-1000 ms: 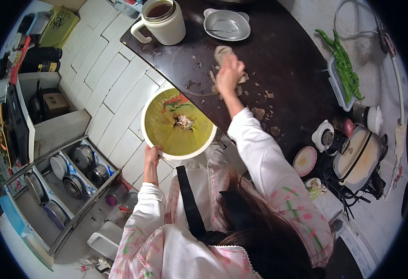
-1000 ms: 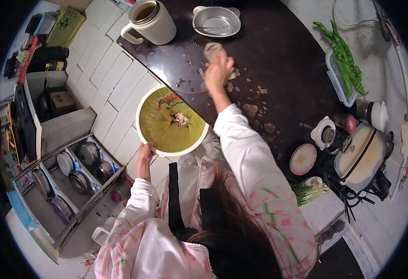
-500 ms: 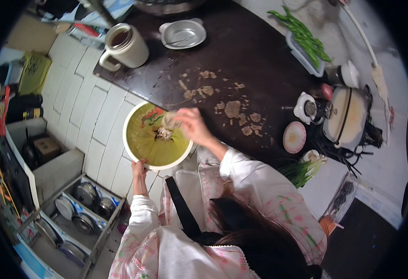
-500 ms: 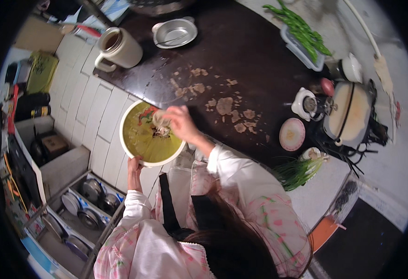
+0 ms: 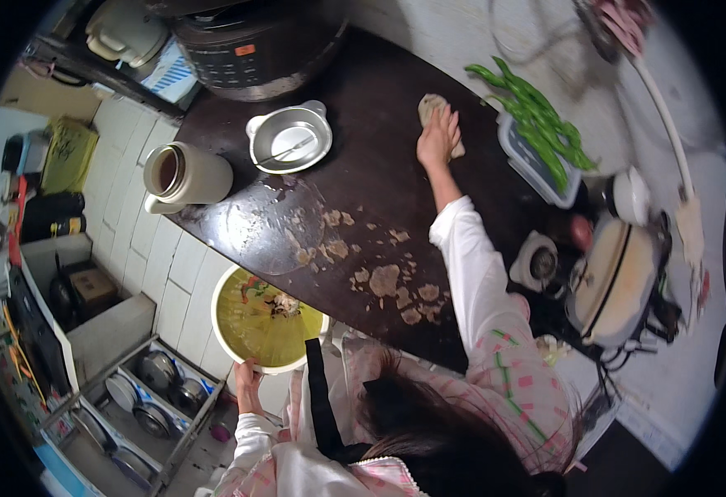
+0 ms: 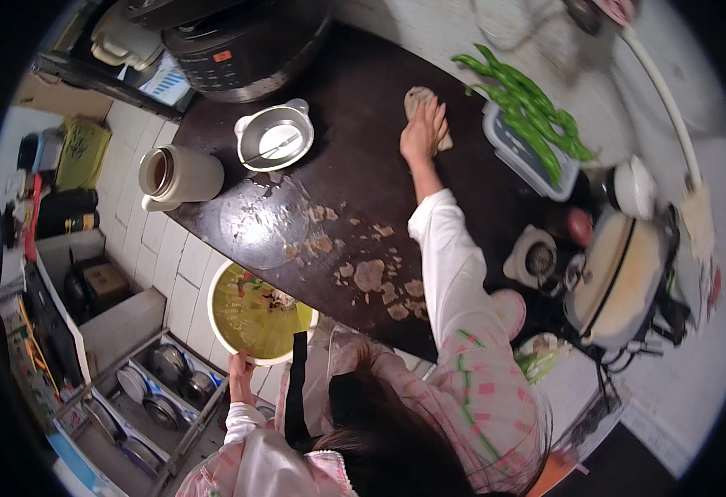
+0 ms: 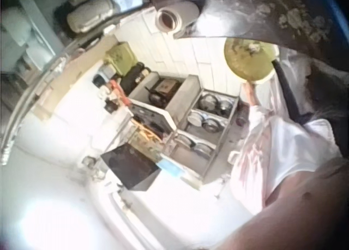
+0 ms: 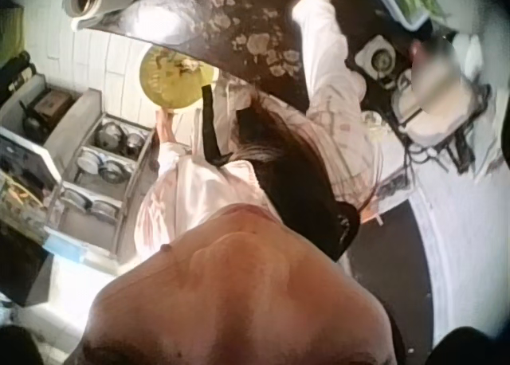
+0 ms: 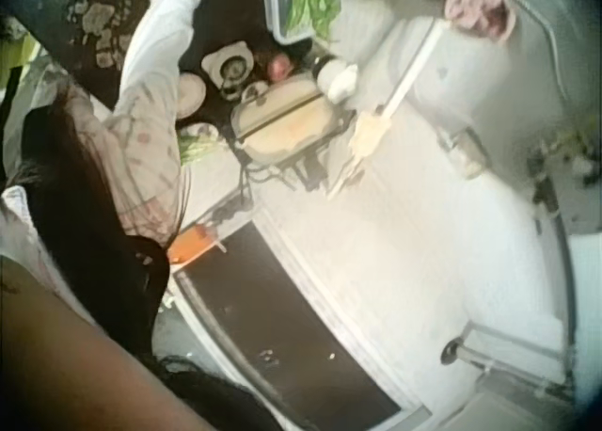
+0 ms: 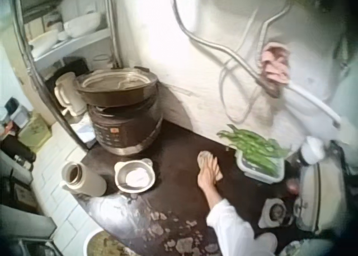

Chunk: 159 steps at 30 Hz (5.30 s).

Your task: The person wipes a countertop with a cloth, then rinses the cloth in a sink and wrings it out. They proceed to wipe the tiled floor, repeatedly rinsing and wringing the cloth. The person also washes their hands and handles a small metal bowl and a white mug.

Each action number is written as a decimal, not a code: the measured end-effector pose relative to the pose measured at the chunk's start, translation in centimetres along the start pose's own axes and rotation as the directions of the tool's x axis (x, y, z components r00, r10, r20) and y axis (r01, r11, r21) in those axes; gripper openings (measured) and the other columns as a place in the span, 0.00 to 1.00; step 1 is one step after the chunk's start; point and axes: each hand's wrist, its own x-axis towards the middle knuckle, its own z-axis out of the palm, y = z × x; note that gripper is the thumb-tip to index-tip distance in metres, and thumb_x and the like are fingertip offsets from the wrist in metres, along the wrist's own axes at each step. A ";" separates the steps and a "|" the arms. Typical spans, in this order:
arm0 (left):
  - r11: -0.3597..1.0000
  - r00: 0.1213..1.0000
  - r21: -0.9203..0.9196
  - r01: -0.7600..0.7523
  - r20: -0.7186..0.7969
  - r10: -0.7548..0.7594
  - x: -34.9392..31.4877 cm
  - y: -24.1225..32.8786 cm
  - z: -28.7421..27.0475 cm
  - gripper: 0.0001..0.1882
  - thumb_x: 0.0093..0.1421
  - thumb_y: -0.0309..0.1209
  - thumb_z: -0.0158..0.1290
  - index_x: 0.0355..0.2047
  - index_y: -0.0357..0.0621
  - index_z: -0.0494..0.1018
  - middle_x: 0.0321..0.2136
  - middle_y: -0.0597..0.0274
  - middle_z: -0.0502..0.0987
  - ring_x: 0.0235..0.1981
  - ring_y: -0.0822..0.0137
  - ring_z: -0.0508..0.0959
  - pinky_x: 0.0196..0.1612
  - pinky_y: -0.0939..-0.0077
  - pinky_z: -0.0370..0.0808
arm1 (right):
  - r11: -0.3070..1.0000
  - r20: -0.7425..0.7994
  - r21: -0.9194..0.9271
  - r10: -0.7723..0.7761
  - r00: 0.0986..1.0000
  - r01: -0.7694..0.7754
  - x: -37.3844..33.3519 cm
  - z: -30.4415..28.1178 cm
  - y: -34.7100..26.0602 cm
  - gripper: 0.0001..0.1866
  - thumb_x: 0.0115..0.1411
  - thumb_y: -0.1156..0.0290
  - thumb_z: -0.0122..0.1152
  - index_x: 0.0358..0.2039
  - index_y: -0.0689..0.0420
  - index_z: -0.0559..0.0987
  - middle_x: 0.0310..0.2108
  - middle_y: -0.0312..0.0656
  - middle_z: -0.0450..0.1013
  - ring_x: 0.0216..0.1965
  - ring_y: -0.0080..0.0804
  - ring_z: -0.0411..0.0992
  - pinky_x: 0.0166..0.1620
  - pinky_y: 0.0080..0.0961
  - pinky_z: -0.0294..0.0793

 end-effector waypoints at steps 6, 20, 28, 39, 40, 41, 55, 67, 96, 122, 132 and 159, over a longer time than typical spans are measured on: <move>0.995 0.995 -0.095 -0.038 -0.092 0.029 -3.0 -1.1 2.0 0.15 0.41 0.15 0.41 0.33 0.37 0.66 0.24 0.61 0.68 0.20 0.68 0.69 0.15 0.78 0.65 | 0.971 0.139 0.198 -0.166 0.976 0.137 12.1 7.6 -3.9 0.19 0.51 0.71 0.45 0.46 0.53 0.69 0.52 0.40 0.59 0.55 0.39 0.53 0.53 0.38 0.52; 0.987 1.000 -0.160 0.016 -0.006 -0.017 0.3 -2.9 1.0 0.18 0.43 0.16 0.42 0.38 0.36 0.64 0.29 0.57 0.69 0.28 0.63 0.72 0.24 0.70 0.74 | 0.800 0.234 0.542 -0.438 0.868 0.257 -3.0 -0.9 -10.8 0.19 0.49 0.77 0.46 0.43 0.50 0.73 0.49 0.32 0.64 0.54 0.28 0.57 0.54 0.30 0.51; 0.994 1.000 -0.107 0.022 0.001 -0.022 2.3 -2.7 0.1 0.20 0.43 0.16 0.44 0.40 0.40 0.62 0.29 0.58 0.69 0.25 0.62 0.73 0.21 0.69 0.76 | 0.772 0.297 0.594 -0.473 0.830 0.228 -13.5 -6.5 -15.9 0.20 0.47 0.78 0.46 0.43 0.50 0.73 0.49 0.31 0.64 0.54 0.27 0.56 0.53 0.34 0.50; 1.000 0.994 -0.002 -0.029 0.107 0.029 3.9 -1.5 -0.8 0.19 0.42 0.19 0.46 0.39 0.36 0.65 0.32 0.53 0.71 0.28 0.58 0.74 0.26 0.64 0.77 | 0.693 0.378 0.720 -0.408 0.831 0.013 -31.0 -13.2 -22.4 0.17 0.42 0.82 0.47 0.32 0.51 0.77 0.42 0.33 0.69 0.44 0.34 0.63 0.48 0.37 0.58; 1.000 0.994 -0.023 -0.003 0.112 0.005 4.0 -1.4 -0.7 0.20 0.43 0.19 0.46 0.40 0.36 0.64 0.33 0.53 0.71 0.29 0.58 0.74 0.26 0.65 0.77 | 0.654 0.314 0.755 -0.415 0.854 0.041 -31.9 -13.7 -22.9 0.16 0.41 0.81 0.48 0.31 0.52 0.77 0.39 0.32 0.70 0.42 0.34 0.64 0.46 0.32 0.60; 0.999 0.976 0.001 -0.036 0.216 0.034 4.2 -1.2 -0.8 0.21 0.44 0.18 0.42 0.42 0.35 0.62 0.36 0.54 0.69 0.35 0.57 0.73 0.35 0.61 0.76 | 0.714 0.403 0.699 -0.444 0.800 0.044 -32.9 -14.5 -23.1 0.16 0.42 0.81 0.48 0.32 0.51 0.77 0.39 0.31 0.70 0.42 0.33 0.64 0.46 0.27 0.61; 0.998 0.964 -0.044 0.038 0.266 -0.025 6.8 -0.3 -2.0 0.19 0.44 0.17 0.43 0.40 0.37 0.64 0.33 0.57 0.71 0.31 0.61 0.74 0.30 0.68 0.77 | 0.453 0.379 0.831 -0.035 0.925 -0.324 -27.7 -21.8 -20.5 0.15 0.46 0.85 0.46 0.34 0.59 0.75 0.43 0.41 0.66 0.45 0.39 0.63 0.49 0.28 0.63; 0.997 0.961 0.011 0.075 0.265 -0.075 5.8 -0.2 -1.2 0.18 0.45 0.18 0.43 0.40 0.37 0.64 0.32 0.57 0.71 0.30 0.61 0.74 0.28 0.69 0.77 | 0.189 -0.046 0.469 0.981 0.190 -0.863 -35.3 -28.0 3.9 0.22 0.49 0.72 0.59 0.42 0.61 0.61 0.28 0.46 0.68 0.23 0.32 0.70 0.22 0.21 0.71; 0.985 0.969 -0.153 0.084 0.243 -0.045 4.5 -3.1 0.1 0.22 0.42 0.17 0.43 0.41 0.41 0.64 0.32 0.59 0.71 0.27 0.63 0.74 0.23 0.74 0.76 | -0.426 0.525 0.837 0.801 0.288 -0.342 -19.4 -16.1 7.3 0.18 0.53 0.78 0.47 0.43 0.67 0.54 0.39 0.57 0.64 0.33 0.52 0.71 0.33 0.41 0.78; 0.977 0.996 -0.201 0.070 0.072 -0.056 2.4 -5.7 2.5 0.20 0.41 0.16 0.44 0.36 0.44 0.62 0.27 0.61 0.68 0.23 0.65 0.71 0.19 0.71 0.74 | 0.472 0.684 0.482 0.324 0.654 -0.738 -2.9 -4.3 -20.1 0.08 0.47 0.75 0.57 0.21 0.67 0.69 0.14 0.46 0.71 0.14 0.31 0.72 0.17 0.23 0.72; 0.991 0.996 -0.136 0.020 0.092 -0.007 2.2 -4.5 2.1 0.17 0.41 0.17 0.44 0.35 0.42 0.64 0.26 0.59 0.69 0.24 0.64 0.72 0.21 0.68 0.75 | 0.415 0.613 0.563 0.371 0.698 -0.715 -7.8 -6.3 -14.1 0.11 0.44 0.78 0.57 0.11 0.62 0.67 0.11 0.40 0.67 0.11 0.28 0.69 0.13 0.23 0.68; 0.979 0.992 -0.204 0.028 0.128 -0.002 7.1 -2.8 -2.4 0.17 0.41 0.16 0.45 0.35 0.43 0.62 0.26 0.59 0.69 0.23 0.61 0.73 0.20 0.68 0.76 | 0.039 0.374 0.694 0.834 0.406 -0.719 -30.6 -26.6 9.5 0.11 0.53 0.68 0.56 0.28 0.64 0.71 0.16 0.39 0.70 0.13 0.22 0.66 0.16 0.15 0.64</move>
